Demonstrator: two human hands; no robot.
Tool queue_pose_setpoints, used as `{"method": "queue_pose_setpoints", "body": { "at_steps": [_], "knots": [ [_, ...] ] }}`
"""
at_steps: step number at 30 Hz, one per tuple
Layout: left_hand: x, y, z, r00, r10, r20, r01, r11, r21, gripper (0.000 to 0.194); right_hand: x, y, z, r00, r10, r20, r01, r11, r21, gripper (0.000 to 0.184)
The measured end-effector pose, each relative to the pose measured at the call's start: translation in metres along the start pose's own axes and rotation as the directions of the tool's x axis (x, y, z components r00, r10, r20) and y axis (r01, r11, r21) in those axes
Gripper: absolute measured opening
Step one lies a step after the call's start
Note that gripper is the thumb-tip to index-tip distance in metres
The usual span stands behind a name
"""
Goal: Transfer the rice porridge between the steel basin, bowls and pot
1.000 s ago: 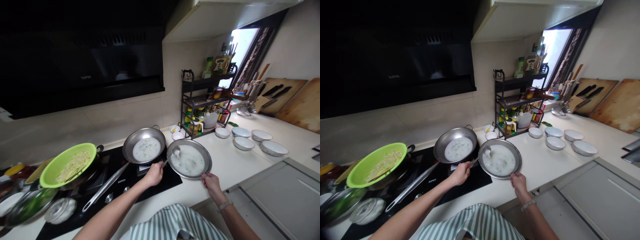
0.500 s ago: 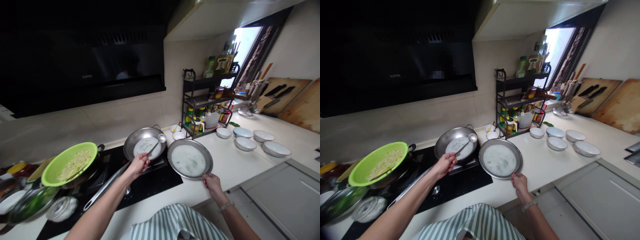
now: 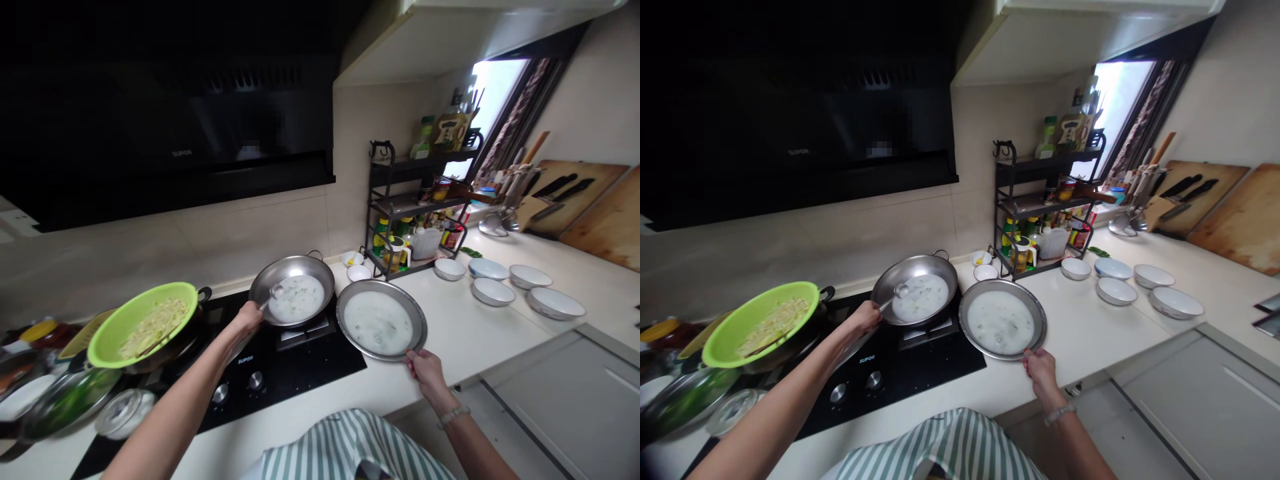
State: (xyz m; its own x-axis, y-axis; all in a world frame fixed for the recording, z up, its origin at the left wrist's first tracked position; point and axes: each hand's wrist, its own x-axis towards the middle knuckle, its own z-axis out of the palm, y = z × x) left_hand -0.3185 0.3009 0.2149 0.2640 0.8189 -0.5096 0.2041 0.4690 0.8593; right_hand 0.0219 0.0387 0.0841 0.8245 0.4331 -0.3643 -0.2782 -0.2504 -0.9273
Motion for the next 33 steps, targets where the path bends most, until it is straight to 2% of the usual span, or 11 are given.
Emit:
{"method": "queue_pose_setpoints", "body": {
  "at_steps": [2,5,10,15,22,29,33],
  "knots": [
    [-0.002,0.001,0.005,0.997,-0.082,-0.003,0.082,0.991,-0.103,0.021,0.0,0.0,0.0,1.0,-0.003,0.002,0.003,1.0,0.007,0.026],
    [-0.007,0.004,0.009,0.984,-0.162,0.067,0.172,0.967,-0.187,0.022,0.0,0.001,0.0,1.0,-0.004,0.005,0.004,1.0,0.011,0.026],
    [-0.016,0.006,0.011,0.956,-0.234,0.179,0.274,0.929,-0.248,0.02,0.001,0.001,0.0,1.0,-0.001,0.002,0.001,1.0,0.002,0.024],
    [-0.023,0.004,0.014,0.925,-0.257,0.28,0.345,0.877,-0.335,0.018,0.001,0.001,0.0,1.0,-0.007,0.001,0.007,1.0,-0.003,0.022],
    [-0.033,0.006,0.021,0.93,-0.227,0.288,0.314,0.9,-0.304,0.015,0.0,0.0,-0.001,1.0,-0.011,0.01,0.01,1.0,0.011,0.024],
    [-0.05,0.016,0.033,0.941,-0.195,0.275,0.261,0.938,-0.23,0.015,0.0,0.002,0.0,1.0,-0.004,0.001,0.004,1.0,0.024,0.024],
    [-0.059,0.021,0.042,0.934,-0.128,0.334,0.193,0.966,-0.169,0.013,0.0,0.0,0.0,1.0,0.013,0.003,-0.013,0.999,0.039,0.022]
  ]
}}
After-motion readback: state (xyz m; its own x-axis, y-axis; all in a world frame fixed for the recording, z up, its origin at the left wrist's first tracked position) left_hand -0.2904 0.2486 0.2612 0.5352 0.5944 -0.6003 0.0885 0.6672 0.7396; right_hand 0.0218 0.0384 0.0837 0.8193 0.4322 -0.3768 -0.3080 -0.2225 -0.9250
